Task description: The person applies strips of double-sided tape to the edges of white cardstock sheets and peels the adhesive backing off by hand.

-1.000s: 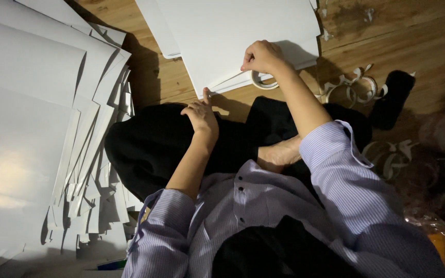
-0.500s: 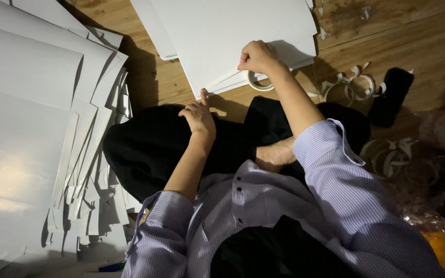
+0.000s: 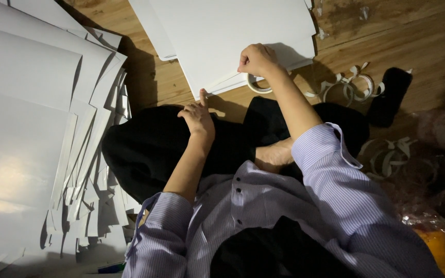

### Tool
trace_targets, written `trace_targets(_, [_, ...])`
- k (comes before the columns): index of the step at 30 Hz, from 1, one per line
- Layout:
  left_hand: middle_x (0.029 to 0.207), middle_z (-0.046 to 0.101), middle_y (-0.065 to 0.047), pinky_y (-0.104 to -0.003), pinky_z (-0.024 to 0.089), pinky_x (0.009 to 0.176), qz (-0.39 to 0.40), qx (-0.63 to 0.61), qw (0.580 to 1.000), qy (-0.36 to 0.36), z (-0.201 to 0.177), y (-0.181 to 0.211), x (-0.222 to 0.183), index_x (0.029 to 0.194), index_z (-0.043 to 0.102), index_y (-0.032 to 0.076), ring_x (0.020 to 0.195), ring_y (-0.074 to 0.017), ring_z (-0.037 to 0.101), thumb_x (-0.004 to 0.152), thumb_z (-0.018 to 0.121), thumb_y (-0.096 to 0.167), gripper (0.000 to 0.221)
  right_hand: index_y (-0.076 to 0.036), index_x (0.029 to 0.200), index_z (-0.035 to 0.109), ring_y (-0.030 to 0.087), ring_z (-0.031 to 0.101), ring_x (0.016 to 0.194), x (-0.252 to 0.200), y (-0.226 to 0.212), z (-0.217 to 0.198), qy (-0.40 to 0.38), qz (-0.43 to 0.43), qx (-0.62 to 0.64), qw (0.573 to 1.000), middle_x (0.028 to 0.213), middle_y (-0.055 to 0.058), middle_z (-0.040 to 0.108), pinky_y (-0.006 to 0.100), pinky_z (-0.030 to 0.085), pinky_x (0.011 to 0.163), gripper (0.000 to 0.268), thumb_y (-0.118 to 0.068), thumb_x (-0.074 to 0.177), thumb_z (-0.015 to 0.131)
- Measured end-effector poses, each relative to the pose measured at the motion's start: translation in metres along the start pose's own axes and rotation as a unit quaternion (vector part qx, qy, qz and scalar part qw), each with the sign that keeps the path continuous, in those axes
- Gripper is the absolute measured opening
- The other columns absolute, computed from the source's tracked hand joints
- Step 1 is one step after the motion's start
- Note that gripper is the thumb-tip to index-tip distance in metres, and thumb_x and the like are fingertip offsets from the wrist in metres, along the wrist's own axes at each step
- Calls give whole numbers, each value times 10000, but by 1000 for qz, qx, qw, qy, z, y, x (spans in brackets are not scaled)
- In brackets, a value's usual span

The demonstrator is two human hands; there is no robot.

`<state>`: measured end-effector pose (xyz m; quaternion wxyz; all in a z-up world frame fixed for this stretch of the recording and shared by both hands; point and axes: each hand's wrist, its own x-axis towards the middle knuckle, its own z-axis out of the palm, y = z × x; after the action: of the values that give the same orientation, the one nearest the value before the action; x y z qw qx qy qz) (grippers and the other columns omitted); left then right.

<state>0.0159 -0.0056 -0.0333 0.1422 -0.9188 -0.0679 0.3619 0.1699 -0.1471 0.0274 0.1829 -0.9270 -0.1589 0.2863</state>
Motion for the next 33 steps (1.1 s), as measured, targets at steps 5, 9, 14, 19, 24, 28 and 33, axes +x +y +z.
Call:
trace_targets(5, [1149, 499, -149, -488, 433, 769, -2, -4, 1000, -10, -6, -2, -5, 1414, -133, 153, 948, -308, 501, 905, 390, 216, 732, -151, 612, 624, 156, 616, 777, 3, 1, 2, -1, -1, -14, 1000, 755, -44, 682, 379, 434, 807, 160, -178, 734, 723])
trace_targets(9, [1136, 506, -161, -486, 436, 763, 0, 5, 1000, -4, -3, -1, -5, 1413, -132, 141, 937, -316, 502, 894, 410, 227, 755, -139, 643, 637, 168, 619, 782, 0, -1, 1, -2, 2, -1, 1000, 758, -23, 679, 397, 430, 835, 124, -159, 731, 722])
trace_targets(14, [1148, 504, -136, -485, 431, 763, 0, 5, 1000, -1, -2, -1, -4, 1411, -138, 143, 948, -306, 495, 894, 411, 221, 759, -133, 622, 630, 168, 625, 786, 3, 1, 3, 4, -10, -8, 1000, 753, -22, 679, 404, 432, 841, 146, -156, 730, 725])
trace_targets(19, [1164, 498, -153, -500, 428, 769, 2, -8, 1000, -1, -1, -1, -2, 1409, -142, 143, 960, -316, 489, 892, 405, 223, 757, -138, 636, 635, 169, 626, 783, 4, 1, 3, 2, -6, -17, 1000, 765, -18, 681, 379, 450, 783, 124, -156, 728, 718])
trace_targets(24, [1168, 497, -152, -494, 425, 777, 0, -11, 1000, -5, -2, -2, -3, 1409, -146, 151, 956, -315, 491, 899, 403, 226, 754, -140, 656, 641, 165, 620, 755, 7, 4, 7, 3, -7, -23, 1000, 753, -14, 675, 381, 451, 766, 104, -155, 725, 717])
trace_targets(28, [1147, 500, -153, -481, 433, 767, -1, 0, 1000, 2, -1, -2, -5, 1408, -148, 147, 942, -307, 499, 899, 404, 234, 756, -155, 603, 625, 155, 631, 761, 12, 7, 11, 13, -17, -40, 999, 743, -42, 679, 370, 455, 752, 142, -128, 721, 699])
trace_targets(33, [1154, 503, -146, -477, 436, 763, -4, -4, 1000, 25, 0, -5, -6, 1414, -124, 149, 944, -296, 499, 898, 406, 231, 744, -152, 601, 613, 160, 627, 751, 12, 6, 12, 12, -14, -43, 999, 750, -37, 675, 361, 468, 715, 148, -143, 723, 697])
